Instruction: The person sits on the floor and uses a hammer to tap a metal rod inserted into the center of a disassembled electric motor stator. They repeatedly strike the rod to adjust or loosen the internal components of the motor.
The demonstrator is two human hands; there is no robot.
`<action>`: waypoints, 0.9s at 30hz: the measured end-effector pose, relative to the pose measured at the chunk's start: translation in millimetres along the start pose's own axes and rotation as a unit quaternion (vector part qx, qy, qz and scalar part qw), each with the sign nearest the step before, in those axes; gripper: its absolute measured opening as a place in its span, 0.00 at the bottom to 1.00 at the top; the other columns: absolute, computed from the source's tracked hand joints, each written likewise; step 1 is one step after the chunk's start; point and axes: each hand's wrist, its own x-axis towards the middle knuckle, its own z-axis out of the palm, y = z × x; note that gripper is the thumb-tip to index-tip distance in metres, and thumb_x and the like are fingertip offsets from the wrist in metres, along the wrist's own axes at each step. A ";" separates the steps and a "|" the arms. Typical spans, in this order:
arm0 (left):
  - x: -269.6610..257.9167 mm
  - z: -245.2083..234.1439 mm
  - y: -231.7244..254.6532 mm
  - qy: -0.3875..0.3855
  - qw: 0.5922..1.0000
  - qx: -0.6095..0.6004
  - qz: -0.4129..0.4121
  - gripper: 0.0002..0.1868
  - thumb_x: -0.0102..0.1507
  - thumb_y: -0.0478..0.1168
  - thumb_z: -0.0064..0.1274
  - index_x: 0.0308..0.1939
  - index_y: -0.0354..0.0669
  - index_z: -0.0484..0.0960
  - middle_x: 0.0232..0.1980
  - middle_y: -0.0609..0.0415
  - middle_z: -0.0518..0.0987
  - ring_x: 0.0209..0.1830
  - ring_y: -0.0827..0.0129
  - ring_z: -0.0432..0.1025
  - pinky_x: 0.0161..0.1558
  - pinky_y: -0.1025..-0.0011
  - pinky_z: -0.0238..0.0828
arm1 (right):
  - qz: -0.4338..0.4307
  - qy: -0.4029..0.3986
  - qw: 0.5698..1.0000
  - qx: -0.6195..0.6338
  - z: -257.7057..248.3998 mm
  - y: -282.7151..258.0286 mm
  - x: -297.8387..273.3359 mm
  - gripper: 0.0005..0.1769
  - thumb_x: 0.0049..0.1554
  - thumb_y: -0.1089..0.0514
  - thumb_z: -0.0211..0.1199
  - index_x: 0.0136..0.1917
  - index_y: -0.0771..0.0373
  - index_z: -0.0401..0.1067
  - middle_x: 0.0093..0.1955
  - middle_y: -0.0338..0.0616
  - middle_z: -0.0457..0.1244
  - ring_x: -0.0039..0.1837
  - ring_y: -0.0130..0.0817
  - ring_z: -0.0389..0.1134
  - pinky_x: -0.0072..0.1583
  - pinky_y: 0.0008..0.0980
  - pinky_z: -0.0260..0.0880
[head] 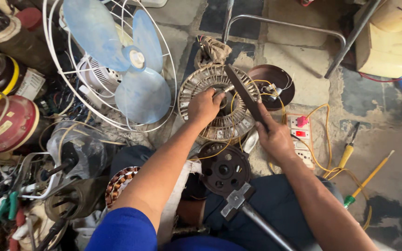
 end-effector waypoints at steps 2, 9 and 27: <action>-0.1 2.3 1.2 -0.005 0.999 0.034 -0.016 0.20 0.66 0.57 0.52 0.42 0.44 0.83 0.37 0.42 0.83 0.40 0.45 0.78 0.41 0.50 0.72 | 0.009 -0.007 1.000 -0.013 1.5 0.1 1.4 0.39 0.60 0.56 0.63 0.81 0.39 0.56 0.44 0.62 0.70 0.46 0.61 0.72 0.50 0.53 0.72; 7.4 1.1 0.0 -0.045 0.997 0.063 -0.020 0.22 0.66 0.59 0.50 0.40 0.44 0.84 0.38 0.43 0.83 0.40 0.46 0.78 0.41 0.50 0.72 | 0.015 0.026 0.999 0.017 -1.8 4.1 5.2 0.38 0.60 0.58 0.63 0.81 0.40 0.57 0.44 0.62 0.70 0.45 0.59 0.73 0.47 0.51 0.73; 3.6 -4.4 14.0 -0.032 0.995 0.097 -0.006 0.21 0.66 0.58 0.51 0.36 0.45 0.84 0.34 0.43 0.83 0.37 0.46 0.78 0.40 0.50 0.72 | -0.048 -0.019 0.998 -0.041 -14.1 -7.2 31.7 0.39 0.57 0.59 0.65 0.79 0.41 0.60 0.53 0.63 0.71 0.51 0.62 0.72 0.53 0.52 0.73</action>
